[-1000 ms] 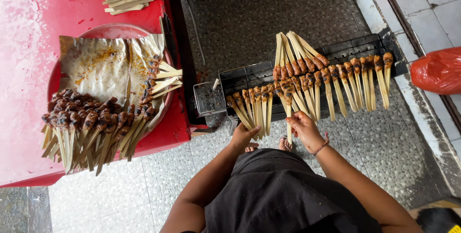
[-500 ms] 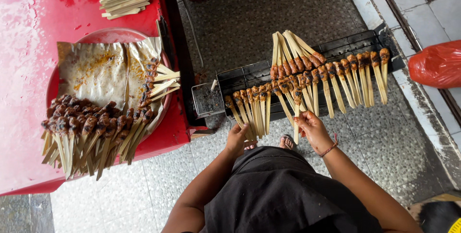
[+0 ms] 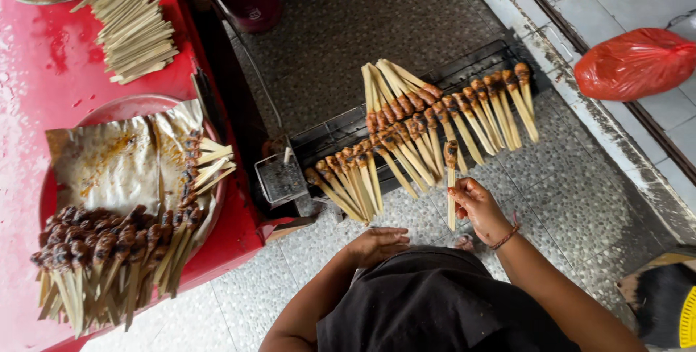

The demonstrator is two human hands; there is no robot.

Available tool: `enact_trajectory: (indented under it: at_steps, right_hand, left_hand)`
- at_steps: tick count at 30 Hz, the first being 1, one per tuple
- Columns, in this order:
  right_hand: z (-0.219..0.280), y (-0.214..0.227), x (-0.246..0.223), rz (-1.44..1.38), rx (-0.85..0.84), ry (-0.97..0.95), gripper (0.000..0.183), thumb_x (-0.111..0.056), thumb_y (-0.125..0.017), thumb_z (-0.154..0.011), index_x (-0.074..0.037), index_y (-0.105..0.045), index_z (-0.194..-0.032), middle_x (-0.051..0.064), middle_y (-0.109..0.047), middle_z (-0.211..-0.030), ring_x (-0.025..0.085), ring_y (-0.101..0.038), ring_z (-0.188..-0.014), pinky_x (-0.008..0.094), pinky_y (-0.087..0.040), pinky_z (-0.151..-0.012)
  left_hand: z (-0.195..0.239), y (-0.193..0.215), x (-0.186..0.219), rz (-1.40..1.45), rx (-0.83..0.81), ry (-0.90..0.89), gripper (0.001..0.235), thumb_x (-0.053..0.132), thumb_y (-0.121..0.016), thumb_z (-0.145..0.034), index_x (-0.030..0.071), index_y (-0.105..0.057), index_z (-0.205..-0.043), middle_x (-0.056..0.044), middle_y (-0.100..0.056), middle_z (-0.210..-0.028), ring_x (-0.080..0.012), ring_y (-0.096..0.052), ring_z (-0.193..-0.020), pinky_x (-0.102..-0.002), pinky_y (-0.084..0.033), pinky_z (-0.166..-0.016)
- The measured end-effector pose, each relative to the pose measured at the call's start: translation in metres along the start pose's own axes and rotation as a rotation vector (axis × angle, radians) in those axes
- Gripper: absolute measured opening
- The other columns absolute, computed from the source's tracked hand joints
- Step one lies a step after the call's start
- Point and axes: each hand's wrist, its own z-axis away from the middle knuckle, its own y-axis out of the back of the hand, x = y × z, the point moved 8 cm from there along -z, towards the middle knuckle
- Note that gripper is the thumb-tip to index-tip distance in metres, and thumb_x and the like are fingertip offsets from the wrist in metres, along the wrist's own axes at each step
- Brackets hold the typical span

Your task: The person grills satay skewers on a charcoal grill, flipping bundles of skewers by hand and placing cooked ones onto a tray, then prepares new skewers by pressing meat onto sticks.

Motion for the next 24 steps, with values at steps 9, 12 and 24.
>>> enact_trajectory:
  at_steps: [9,12,24]
  right_hand:
    - [0.007,0.163,-0.005,-0.053,0.141,0.009,0.013,-0.019,-0.076,-0.093,-0.018,-0.066,-0.1,-0.005,-0.06,-0.087,0.008,-0.06,-0.073,0.017,-0.046,-0.054]
    - [0.012,0.231,-0.013,0.015,0.166,0.067,0.014,-0.019,-0.079,-0.09,-0.019,-0.07,-0.101,-0.007,-0.064,-0.091,0.005,-0.059,-0.079,0.018,-0.045,-0.059]
    - [-0.022,0.367,-0.093,0.015,0.073,0.135,0.024,-0.008,-0.086,-0.083,-0.009,-0.073,-0.103,0.001,-0.062,-0.077,0.009,-0.062,-0.073,0.024,-0.054,-0.061]
  left_hand:
    - [-0.051,-0.171,0.023,-0.632,0.006,-0.111,0.04,0.042,-0.077,-0.098,0.016,-0.073,-0.128,-0.014,-0.074,-0.118,-0.0272,-0.07,-0.116,-0.037,-0.061,-0.09]
    - [-0.097,-0.27,0.016,-0.594,-0.137,-0.176,0.046,0.04,-0.074,-0.102,0.011,-0.066,-0.138,-0.017,-0.072,-0.119,-0.0284,-0.07,-0.115,-0.034,-0.062,-0.086]
    - [-0.221,-0.452,0.024,-0.412,-0.196,-0.269,0.028,0.011,-0.072,-0.098,0.002,-0.065,-0.124,-0.014,-0.074,-0.093,-0.0203,-0.076,-0.084,-0.027,-0.066,-0.068]
